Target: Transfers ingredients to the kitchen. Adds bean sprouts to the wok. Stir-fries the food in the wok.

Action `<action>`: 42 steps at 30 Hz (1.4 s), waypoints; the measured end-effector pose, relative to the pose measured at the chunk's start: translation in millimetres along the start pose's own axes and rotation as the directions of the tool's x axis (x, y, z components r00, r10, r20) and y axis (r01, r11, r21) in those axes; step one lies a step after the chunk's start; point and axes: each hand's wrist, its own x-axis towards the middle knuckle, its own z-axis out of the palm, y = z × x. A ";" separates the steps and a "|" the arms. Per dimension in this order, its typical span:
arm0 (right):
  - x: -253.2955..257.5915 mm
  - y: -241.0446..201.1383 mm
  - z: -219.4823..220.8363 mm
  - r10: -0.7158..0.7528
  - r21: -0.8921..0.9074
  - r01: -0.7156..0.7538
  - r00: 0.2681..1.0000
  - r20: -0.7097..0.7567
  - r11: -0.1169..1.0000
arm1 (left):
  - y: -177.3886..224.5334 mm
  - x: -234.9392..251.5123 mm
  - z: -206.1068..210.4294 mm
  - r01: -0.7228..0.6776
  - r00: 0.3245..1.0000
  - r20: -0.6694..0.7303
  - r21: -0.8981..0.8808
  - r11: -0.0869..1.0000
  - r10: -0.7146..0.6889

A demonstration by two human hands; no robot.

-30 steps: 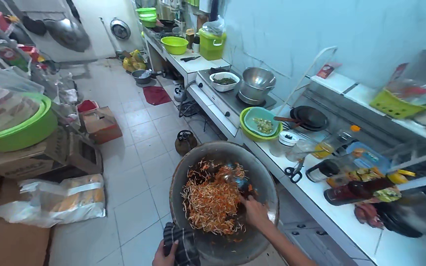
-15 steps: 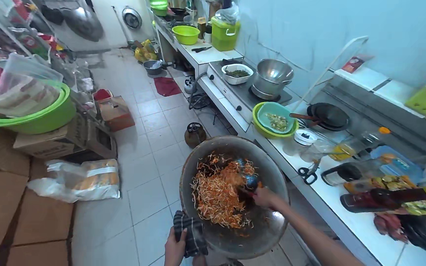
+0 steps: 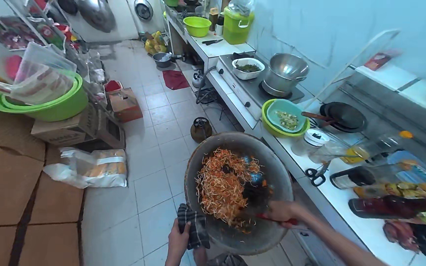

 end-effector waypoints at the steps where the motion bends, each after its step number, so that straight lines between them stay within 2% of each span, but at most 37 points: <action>1: 20.2 -15.6 8.2 -0.018 0.109 0.025 0.998 -0.059 0.994 | 0.4 -0.5 1.5 -0.001 1.000 -0.005 -0.001 1.000 0.001; 3: 61.7 -39.7 26.8 -0.006 0.281 0.073 0.972 -0.234 0.957 | 0.9 -0.4 2.1 -0.007 1.000 -0.006 -0.011 1.000 0.007; 5: 84.8 -45.8 48.7 0.017 0.316 0.139 0.895 -0.445 0.939 | -1.2 -1.9 -0.8 -0.017 1.000 0.015 -0.020 1.000 0.018; 8: 63.5 -30.1 74.8 0.009 0.160 0.127 0.754 -0.656 0.979 | -2.3 -1.1 -4.4 -0.024 0.999 0.019 -0.062 0.998 0.026; 10: 36.0 -11.5 88.2 0.012 0.075 0.053 0.739 -0.674 0.996 | -4.3 -4.0 -2.3 -0.015 1.000 0.005 -0.070 0.997 0.016; 13: 3.6 15.5 73.5 0.047 0.006 -0.053 0.809 -0.586 0.999 | -2.1 -2.2 -0.6 0.002 1.000 0.007 -0.032 0.999 -0.002; 15: -16.1 25.7 49.0 0.124 -0.012 -0.144 0.885 -0.449 0.989 | -1.1 -1.1 -3.1 0.006 1.000 0.030 -0.004 1.000 -0.006; 17: -30.3 31.1 30.4 0.200 -0.043 -0.217 0.948 -0.247 0.975 | -0.3 -3.3 -2.5 0.004 0.999 0.041 0.006 1.000 -0.004; 18: -33.6 30.7 26.9 0.196 -0.050 -0.204 0.970 -0.141 0.978 | 0.4 -5.3 -2.1 0.007 0.999 0.044 0.011 1.000 -0.007; 20: -29.8 16.0 29.3 0.090 0.014 -0.090 0.996 0.002 0.996 | 2.1 -10.1 -1.7 0.006 0.999 0.054 0.031 1.000 -0.007; 22: -3.0 -14.6 39.7 -0.057 0.167 0.059 0.998 -0.018 0.984 | -1.5 -13.3 0.6 -0.003 0.999 0.054 0.029 1.000 0.002; 24: 42.6 -50.9 52.9 -0.090 0.368 0.148 0.981 -0.172 0.918 | -7.6 -15.8 2.4 -0.002 0.998 0.056 0.002 1.000 0.002; 26: 86.1 -78.4 59.3 0.002 0.451 0.171 0.934 -0.358 0.876 | -9.2 -17.3 4.1 -0.002 0.998 0.067 -0.036 0.999 0.004; 29: 126.2 -65.1 69.3 0.091 0.562 0.250 0.856 -0.509 0.788 | -10.1 -22.1 3.9 -0.004 0.996 0.090 -0.069 0.998 0.010; 30: 125.6 -55.0 71.1 0.106 0.659 0.315 0.850 -0.517 0.683 | -9.8 -20.2 2.3 -0.005 0.995 0.099 -0.076 0.997 0.012; 32: 100.8 -35.9 74.3 0.099 0.834 0.421 0.871 -0.481 0.357 | -12.2 -17.7 0.3 -0.003 0.994 0.113 -0.086 0.996 0.012; 33: 81.8 -24.2 74.1 0.086 0.877 0.414 0.891 -0.445 0.244 | -14.6 -18.5 0.4 0.001 0.993 0.117 -0.087 0.996 0.010; 34: 61.8 -12.8 69.5 0.077 0.890 0.399 0.903 -0.423 0.220 | -15.3 -18.2 1.4 0.001 0.993 0.117 -0.086 0.996 0.009; 35: 44.9 -2.9 61.2 0.079 0.878 0.388 0.902 -0.424 0.281 | -14.4 -17.2 2.4 -0.001 0.994 0.110 -0.086 0.996 0.010; 36: 32.7 4.1 51.5 0.090 0.840 0.368 0.896 -0.435 0.399 | -13.2 -16.7 2.9 0.001 0.995 0.101 -0.082 0.997 0.008; 39: 27.4 -9.6 30.1 0.145 0.529 0.150 0.868 -0.475 0.835 | -10.1 -17.5 3.4 0.001 0.996 0.091 -0.045 0.999 0.003; 40: 31.2 -25.8 32.6 0.142 0.414 0.073 0.874 -0.465 0.907 | -9.8 -17.5 4.2 -0.002 0.996 0.092 -0.034 0.999 0.005; 42: 32.4 -58.6 58.6 0.082 0.222 0.013 0.907 -0.413 0.975 | -11.5 -17.8 4.7 -0.004 0.996 0.094 -0.019 1.000 0.006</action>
